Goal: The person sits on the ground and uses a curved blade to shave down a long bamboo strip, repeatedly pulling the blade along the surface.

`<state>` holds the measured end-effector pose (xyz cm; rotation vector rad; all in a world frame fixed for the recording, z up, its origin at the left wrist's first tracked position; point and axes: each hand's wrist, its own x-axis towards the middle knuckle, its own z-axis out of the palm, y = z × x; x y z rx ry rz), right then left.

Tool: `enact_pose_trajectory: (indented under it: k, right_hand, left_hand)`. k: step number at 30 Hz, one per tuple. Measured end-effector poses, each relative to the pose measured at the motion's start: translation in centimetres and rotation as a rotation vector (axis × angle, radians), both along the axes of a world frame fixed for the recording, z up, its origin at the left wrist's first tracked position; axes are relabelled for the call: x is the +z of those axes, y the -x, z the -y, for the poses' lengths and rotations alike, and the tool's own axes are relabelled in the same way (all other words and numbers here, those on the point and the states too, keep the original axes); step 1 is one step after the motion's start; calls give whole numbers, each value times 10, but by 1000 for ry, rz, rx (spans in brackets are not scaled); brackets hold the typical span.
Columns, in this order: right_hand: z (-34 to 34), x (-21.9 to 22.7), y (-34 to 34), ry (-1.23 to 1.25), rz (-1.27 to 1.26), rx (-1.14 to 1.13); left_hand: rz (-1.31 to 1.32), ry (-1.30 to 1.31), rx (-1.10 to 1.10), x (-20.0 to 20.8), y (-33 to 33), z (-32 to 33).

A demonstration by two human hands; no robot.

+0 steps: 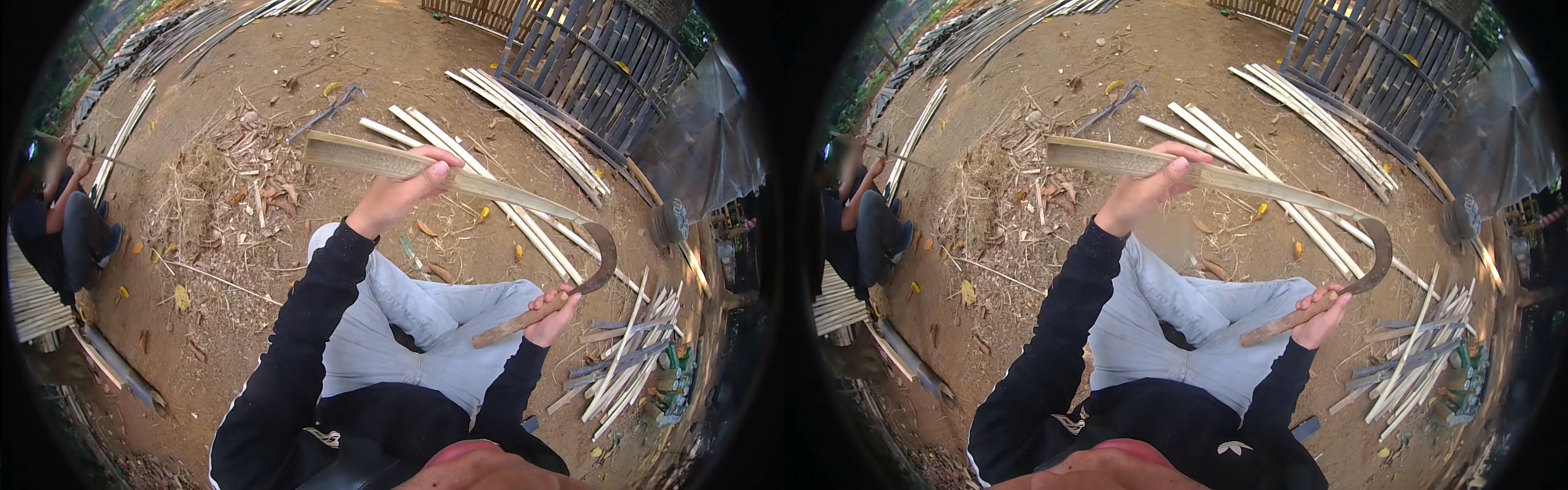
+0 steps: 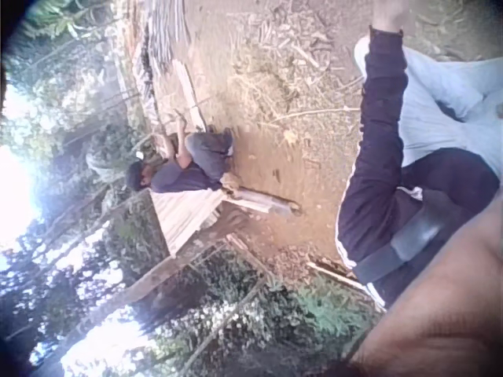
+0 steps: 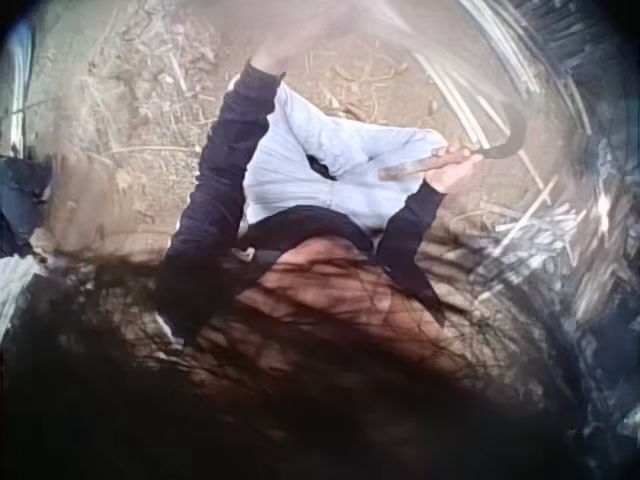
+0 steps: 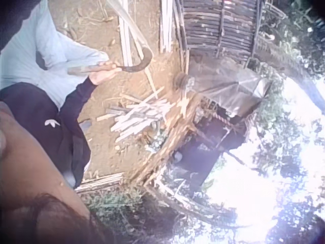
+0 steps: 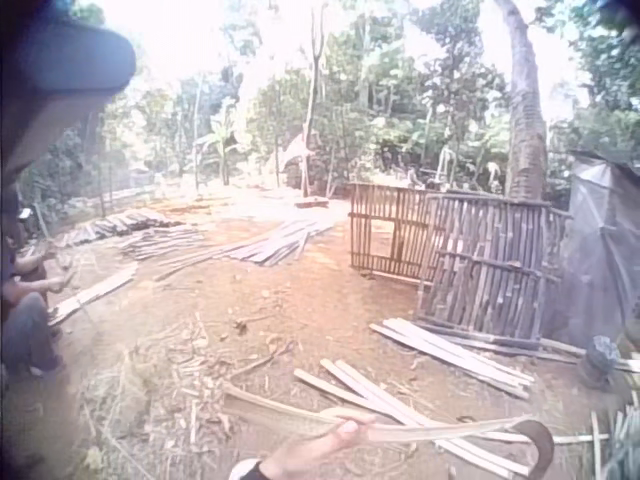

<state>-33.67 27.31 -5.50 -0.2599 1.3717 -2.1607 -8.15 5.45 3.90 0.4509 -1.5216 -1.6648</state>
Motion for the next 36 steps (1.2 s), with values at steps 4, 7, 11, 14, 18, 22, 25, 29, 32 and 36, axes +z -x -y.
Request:
enact_pose_trajectory:
  k: [4,7,11,14,18,22,25,29,32,36]
  right_hand:
    - [-2,4,-4,-36,-15,9]
    - [-9,-2,-3,-141,-65,39]
    - [-5,-13,-9,-252,-102,144]
    - [9,-29,-11,-364,-195,177]
    - [16,-37,-23,-420,-138,168]
    - [15,-43,-29,-408,-35,157]
    - [10,-48,-31,-397,-79,140]
    - [9,-51,-28,-369,-77,132]
    - [11,-44,-31,-373,-60,119]
    - [12,-46,-34,-368,-23,140]
  left_hand:
    - [-5,-218,-101,-115,37,-44]
    - [103,-392,-171,-142,39,-73]
    - [195,-233,-248,-146,35,-99]
    - [200,86,-207,-161,40,-107]
    - [221,211,-248,-147,38,-117]
    - [179,121,-277,-148,36,-132]
    - [177,14,-270,-155,38,-136]
    - [152,20,-139,-160,46,-144]
    - [191,240,38,-157,50,-139]
    - [237,121,95,-148,49,-144]
